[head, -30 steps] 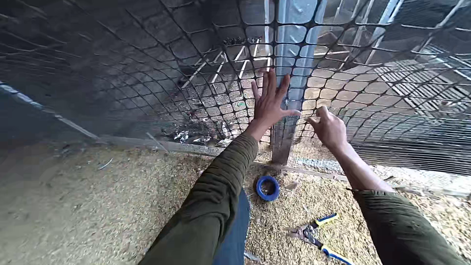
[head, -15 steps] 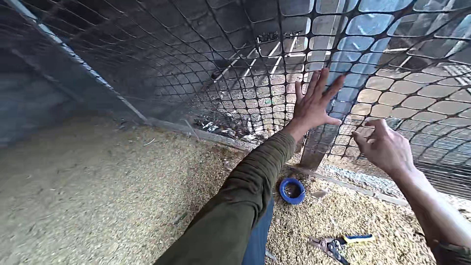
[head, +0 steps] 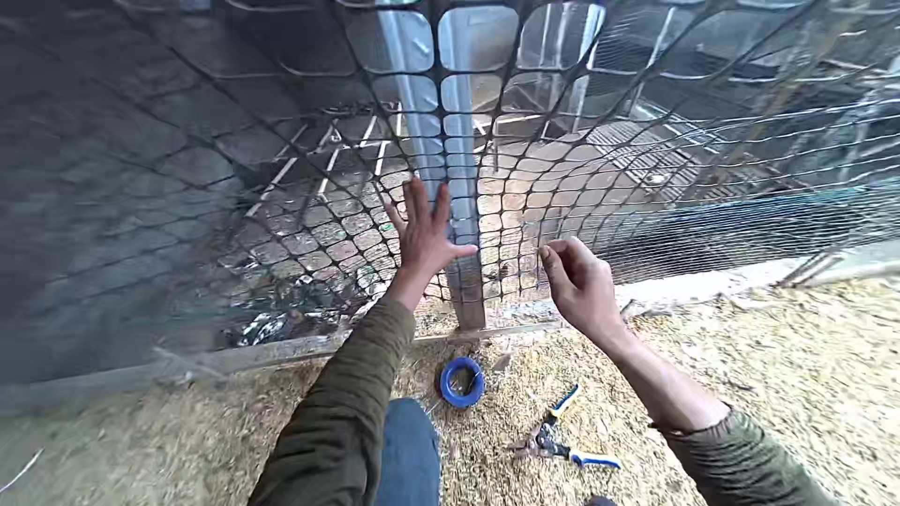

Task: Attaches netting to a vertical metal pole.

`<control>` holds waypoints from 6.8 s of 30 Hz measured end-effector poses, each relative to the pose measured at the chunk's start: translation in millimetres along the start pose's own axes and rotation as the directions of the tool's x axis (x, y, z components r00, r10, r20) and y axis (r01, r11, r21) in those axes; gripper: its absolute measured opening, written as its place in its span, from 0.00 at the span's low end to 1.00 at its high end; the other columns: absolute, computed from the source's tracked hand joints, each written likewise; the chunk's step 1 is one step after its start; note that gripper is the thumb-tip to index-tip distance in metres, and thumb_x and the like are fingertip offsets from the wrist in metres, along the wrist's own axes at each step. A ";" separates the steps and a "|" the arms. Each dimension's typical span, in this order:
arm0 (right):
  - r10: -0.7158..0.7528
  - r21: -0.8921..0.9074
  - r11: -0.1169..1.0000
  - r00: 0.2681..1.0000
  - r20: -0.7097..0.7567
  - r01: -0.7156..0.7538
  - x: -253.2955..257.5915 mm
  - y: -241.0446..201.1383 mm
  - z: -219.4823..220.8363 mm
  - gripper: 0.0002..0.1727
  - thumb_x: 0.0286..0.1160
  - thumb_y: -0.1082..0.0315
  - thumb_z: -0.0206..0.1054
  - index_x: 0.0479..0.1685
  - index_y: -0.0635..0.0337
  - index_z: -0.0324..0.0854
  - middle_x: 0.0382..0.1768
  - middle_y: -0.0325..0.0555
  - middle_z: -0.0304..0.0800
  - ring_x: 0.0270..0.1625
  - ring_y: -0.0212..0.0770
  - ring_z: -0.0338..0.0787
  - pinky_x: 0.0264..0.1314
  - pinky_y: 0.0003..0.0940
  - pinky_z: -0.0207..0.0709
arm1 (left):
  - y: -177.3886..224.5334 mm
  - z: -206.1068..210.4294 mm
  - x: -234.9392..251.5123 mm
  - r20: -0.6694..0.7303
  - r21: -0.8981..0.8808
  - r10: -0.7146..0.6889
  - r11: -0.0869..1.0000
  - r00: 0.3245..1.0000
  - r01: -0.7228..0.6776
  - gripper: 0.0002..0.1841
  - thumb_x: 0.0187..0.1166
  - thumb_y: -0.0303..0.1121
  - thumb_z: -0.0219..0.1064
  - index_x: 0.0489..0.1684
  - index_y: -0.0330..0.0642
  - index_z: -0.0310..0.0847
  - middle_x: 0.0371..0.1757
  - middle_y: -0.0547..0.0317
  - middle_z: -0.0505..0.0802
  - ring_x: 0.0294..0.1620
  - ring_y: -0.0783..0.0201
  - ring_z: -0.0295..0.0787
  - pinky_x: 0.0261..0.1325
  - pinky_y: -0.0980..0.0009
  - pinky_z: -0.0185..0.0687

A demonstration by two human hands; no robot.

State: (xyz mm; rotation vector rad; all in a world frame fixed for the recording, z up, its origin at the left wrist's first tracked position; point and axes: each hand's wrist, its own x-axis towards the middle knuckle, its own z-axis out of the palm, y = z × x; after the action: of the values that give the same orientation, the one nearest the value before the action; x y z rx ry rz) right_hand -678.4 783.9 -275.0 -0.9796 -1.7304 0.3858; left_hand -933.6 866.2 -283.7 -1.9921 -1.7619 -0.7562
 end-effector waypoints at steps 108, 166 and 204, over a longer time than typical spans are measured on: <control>0.583 0.298 0.680 0.740 0.336 -0.670 176.2 -57.7 64.9 0.23 0.96 0.58 0.46 0.81 0.51 0.75 0.32 0.43 0.80 0.24 0.34 0.69 0.26 0.32 0.63 | -10.0 -87.8 80.0 0.246 -0.834 -0.202 0.454 0.948 0.314 0.28 0.96 0.34 0.30 0.86 0.26 0.60 0.85 0.33 0.72 0.88 0.53 0.65 0.90 0.58 0.55; 0.547 0.372 0.712 0.802 0.238 -0.596 145.5 -71.8 66.6 0.20 0.97 0.61 0.46 0.63 0.62 0.81 0.20 0.37 0.67 0.17 0.31 0.65 0.21 0.28 0.63 | 12.2 -81.4 60.3 0.144 -0.795 -0.445 0.480 0.884 0.371 0.25 0.92 0.30 0.41 0.89 0.39 0.56 0.65 0.33 0.86 0.69 0.36 0.79 0.72 0.36 0.68; 0.317 0.721 0.589 0.925 0.210 -0.365 35.2 -85.4 136.5 0.14 0.82 0.61 0.68 0.52 0.63 0.91 0.26 0.35 0.86 0.23 0.24 0.75 0.29 0.25 0.72 | 19.5 -76.8 -26.8 0.009 -0.902 -0.444 0.382 0.896 0.199 0.21 0.87 0.23 0.54 0.77 0.27 0.68 0.47 0.51 0.88 0.45 0.72 0.86 0.56 0.72 0.84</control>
State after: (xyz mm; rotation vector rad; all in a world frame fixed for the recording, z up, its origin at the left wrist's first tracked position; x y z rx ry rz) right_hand -841.0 786.0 -248.4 -0.6569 -1.2030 1.2931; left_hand -927.5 796.1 -238.4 -1.8919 -1.7680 -2.3988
